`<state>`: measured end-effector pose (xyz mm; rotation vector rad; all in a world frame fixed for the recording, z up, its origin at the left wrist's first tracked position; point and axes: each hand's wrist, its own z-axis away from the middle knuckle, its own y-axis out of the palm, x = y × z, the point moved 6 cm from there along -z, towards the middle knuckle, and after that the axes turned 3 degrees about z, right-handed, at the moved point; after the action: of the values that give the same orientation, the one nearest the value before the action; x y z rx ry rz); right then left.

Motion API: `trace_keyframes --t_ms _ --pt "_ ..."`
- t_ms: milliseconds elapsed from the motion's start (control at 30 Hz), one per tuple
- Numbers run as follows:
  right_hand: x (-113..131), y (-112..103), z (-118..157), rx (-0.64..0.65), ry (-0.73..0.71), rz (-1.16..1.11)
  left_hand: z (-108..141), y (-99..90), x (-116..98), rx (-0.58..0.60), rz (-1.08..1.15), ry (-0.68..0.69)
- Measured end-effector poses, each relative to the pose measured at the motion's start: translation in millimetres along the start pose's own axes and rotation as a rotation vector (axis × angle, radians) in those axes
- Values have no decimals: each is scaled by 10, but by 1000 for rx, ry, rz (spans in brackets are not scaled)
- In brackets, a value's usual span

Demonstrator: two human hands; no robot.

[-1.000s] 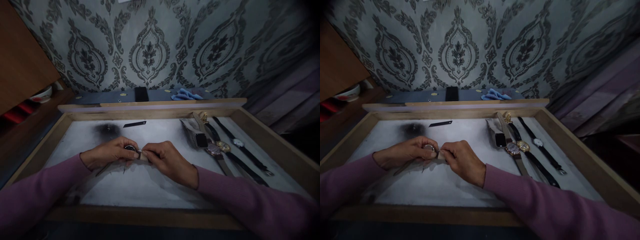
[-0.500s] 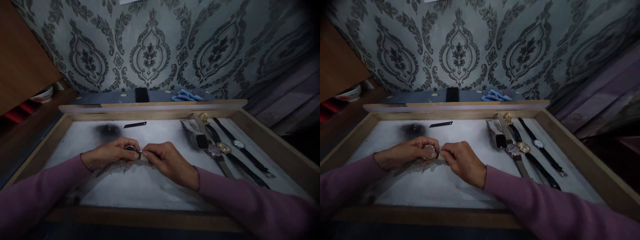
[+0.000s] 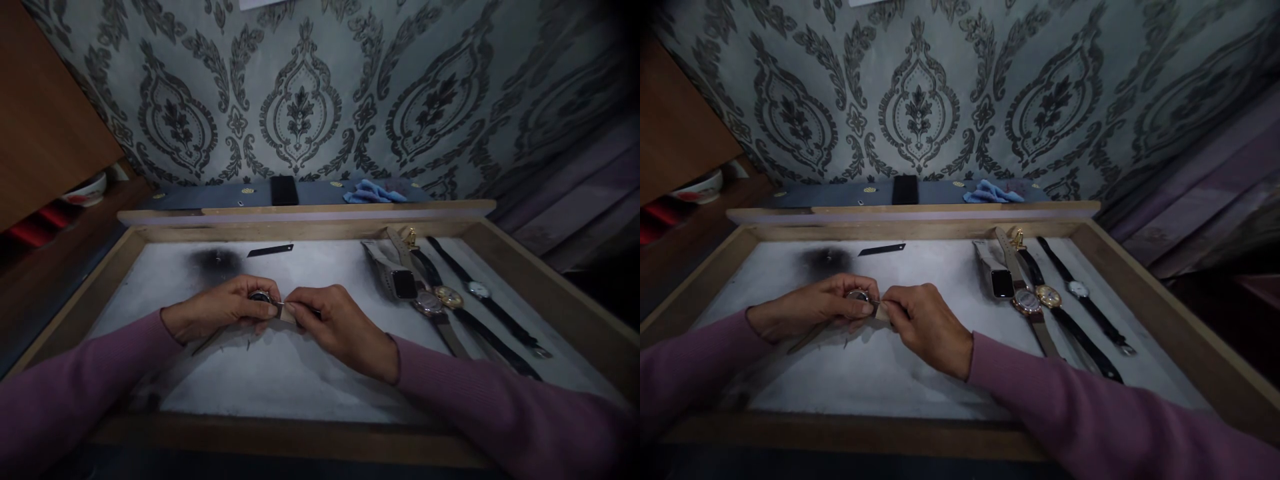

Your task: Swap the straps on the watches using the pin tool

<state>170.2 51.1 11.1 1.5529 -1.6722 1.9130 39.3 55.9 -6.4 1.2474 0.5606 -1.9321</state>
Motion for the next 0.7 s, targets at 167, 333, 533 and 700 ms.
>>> trace_keyframes --t_ms 167,333,533,700 --pt "2 -8 10 -10 12 -22 2 -4 -12 -11 9 1" --pt "-10 -18 7 -24 22 -46 -9 -11 -23 -26 26 -3" --pt "-15 -22 8 -31 41 -63 -3 -6 -25 -36 24 -9" --pt "-8 -26 -4 -36 42 -52 2 3 -40 -42 27 -9"
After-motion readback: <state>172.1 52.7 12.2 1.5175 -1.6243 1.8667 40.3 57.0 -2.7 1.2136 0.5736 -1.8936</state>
